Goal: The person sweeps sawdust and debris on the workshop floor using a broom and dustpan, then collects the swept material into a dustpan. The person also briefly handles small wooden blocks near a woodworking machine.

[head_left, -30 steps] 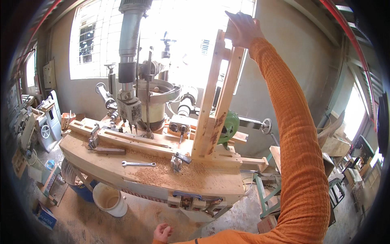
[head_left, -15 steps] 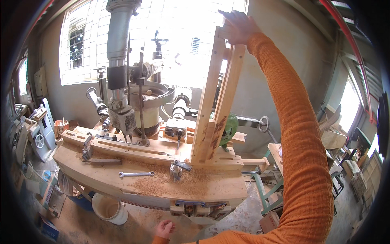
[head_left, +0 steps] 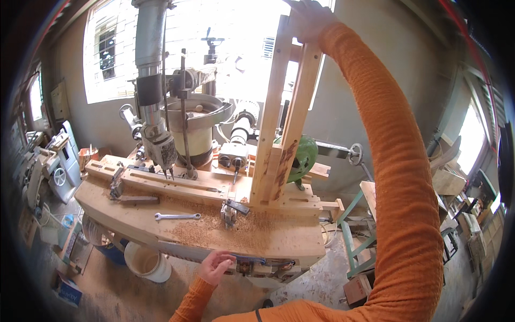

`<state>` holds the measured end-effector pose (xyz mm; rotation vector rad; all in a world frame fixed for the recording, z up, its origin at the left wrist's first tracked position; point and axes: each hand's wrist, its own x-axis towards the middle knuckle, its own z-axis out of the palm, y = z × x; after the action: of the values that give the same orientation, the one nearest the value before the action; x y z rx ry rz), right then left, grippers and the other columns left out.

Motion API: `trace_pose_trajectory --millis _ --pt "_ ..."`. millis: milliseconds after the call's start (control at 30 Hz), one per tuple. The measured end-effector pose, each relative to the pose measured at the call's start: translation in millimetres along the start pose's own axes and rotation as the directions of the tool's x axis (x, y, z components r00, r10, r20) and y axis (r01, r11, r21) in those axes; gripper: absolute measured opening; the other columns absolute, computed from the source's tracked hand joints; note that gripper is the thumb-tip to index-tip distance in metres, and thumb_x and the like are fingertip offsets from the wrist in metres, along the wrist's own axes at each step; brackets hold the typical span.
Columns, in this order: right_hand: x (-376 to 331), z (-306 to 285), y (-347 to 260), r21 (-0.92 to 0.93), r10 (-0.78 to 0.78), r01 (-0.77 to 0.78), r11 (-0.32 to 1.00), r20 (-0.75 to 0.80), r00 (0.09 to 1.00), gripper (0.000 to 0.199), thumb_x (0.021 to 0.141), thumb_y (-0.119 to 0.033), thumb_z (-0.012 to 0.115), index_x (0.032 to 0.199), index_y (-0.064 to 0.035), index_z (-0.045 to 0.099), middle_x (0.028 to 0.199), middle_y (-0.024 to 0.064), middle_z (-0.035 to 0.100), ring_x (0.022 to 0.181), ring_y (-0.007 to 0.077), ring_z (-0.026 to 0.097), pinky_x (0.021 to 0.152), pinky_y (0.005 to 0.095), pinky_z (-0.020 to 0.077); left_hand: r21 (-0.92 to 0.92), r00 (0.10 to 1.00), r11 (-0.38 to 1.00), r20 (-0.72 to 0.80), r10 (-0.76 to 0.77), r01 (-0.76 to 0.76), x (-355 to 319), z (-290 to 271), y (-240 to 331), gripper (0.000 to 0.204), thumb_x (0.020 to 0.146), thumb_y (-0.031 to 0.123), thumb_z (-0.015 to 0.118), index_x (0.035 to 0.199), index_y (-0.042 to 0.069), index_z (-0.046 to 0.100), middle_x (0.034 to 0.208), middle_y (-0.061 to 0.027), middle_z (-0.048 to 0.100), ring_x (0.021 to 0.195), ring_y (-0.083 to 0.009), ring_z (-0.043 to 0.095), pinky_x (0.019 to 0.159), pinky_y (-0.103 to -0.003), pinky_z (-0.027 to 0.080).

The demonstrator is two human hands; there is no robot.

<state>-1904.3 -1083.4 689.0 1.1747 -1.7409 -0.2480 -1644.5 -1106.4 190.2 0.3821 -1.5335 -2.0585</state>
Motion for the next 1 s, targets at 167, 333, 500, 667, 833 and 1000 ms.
trace_pose_trajectory --millis 167,333,500,667,833,1000 --pt "-5.5 27.8 6.6 -0.075 -0.016 0.007 0.997 -0.114 0.993 0.052 0.070 -0.031 0.061 0.116 -0.0127 0.046 0.118 0.0110 0.047 0.110 0.0274 0.043 0.092 0.0431 0.0359 0.015 0.998 0.998 -0.017 -0.063 0.063 -13.7 21.3 -3.8 0.029 0.083 0.007 0.050 0.110 -0.001 0.045 0.099 -0.0136 0.058 0.090 -0.0165 0.056 0.081 -0.028 0.046" --pt "-2.7 53.3 4.3 -0.104 0.090 -0.128 0.986 -0.308 0.947 0.076 0.069 -0.032 0.065 0.133 -0.0178 0.027 0.121 0.0070 0.044 0.113 0.0231 0.040 0.094 0.0436 0.0347 0.017 0.985 0.989 -0.097 -0.142 0.145 -29.7 30.1 -28.8 0.030 0.083 0.009 0.054 0.110 -0.002 0.045 0.100 -0.0148 0.058 0.090 -0.0176 0.056 0.082 -0.029 0.045" --pt "-7.1 55.4 7.9 0.259 0.024 0.045 0.965 -0.258 0.966 0.062 0.076 -0.032 0.061 0.129 -0.0148 0.035 0.113 0.0090 0.049 0.108 0.0248 0.044 0.093 0.0412 0.0373 -0.003 0.987 0.992 -0.101 -0.127 0.127 -45.5 28.6 -51.9 0.031 0.082 0.009 0.054 0.110 -0.002 0.044 0.099 -0.0141 0.059 0.091 -0.0171 0.056 0.081 -0.028 0.044" --pt "-15.7 69.2 6.2 0.494 0.035 0.096 0.864 -0.249 0.968 0.051 0.077 -0.029 0.060 0.123 -0.0157 0.044 0.109 0.0079 0.052 0.095 0.0220 0.053 0.089 0.0389 0.0391 0.023 0.979 0.984 -0.113 -0.171 0.175 -57.9 28.0 -53.9 0.031 0.083 0.011 0.054 0.110 0.000 0.045 0.098 -0.0128 0.060 0.089 -0.0165 0.056 0.078 -0.027 0.045" --pt "-34.7 50.9 50.2 0.249 0.008 0.169 0.954 -0.580 0.815 0.043 0.070 -0.031 0.064 0.107 -0.0095 0.056 0.110 0.0124 0.055 0.103 0.0288 0.048 0.087 0.0417 0.0396 0.060 0.977 0.980 -0.106 -0.185 0.192 -64.8 19.3 -56.0 0.031 0.083 0.014 0.053 0.111 0.001 0.046 0.099 -0.0128 0.059 0.087 -0.0175 0.058 0.074 -0.028 0.046" --pt "-96.3 55.1 88.0 0.131 -0.068 0.142 0.981 -0.454 0.888 0.038 0.072 -0.031 0.061 0.104 -0.0117 0.058 0.104 0.0103 0.059 0.096 0.0277 0.053 0.084 0.0402 0.0412 0.063 0.971 0.969 0.024 -0.239 0.237 -56.9 26.7 -72.5 0.029 0.085 0.012 0.051 0.110 0.000 0.046 0.097 -0.0139 0.060 0.085 -0.0184 0.059 0.074 -0.030 0.048"
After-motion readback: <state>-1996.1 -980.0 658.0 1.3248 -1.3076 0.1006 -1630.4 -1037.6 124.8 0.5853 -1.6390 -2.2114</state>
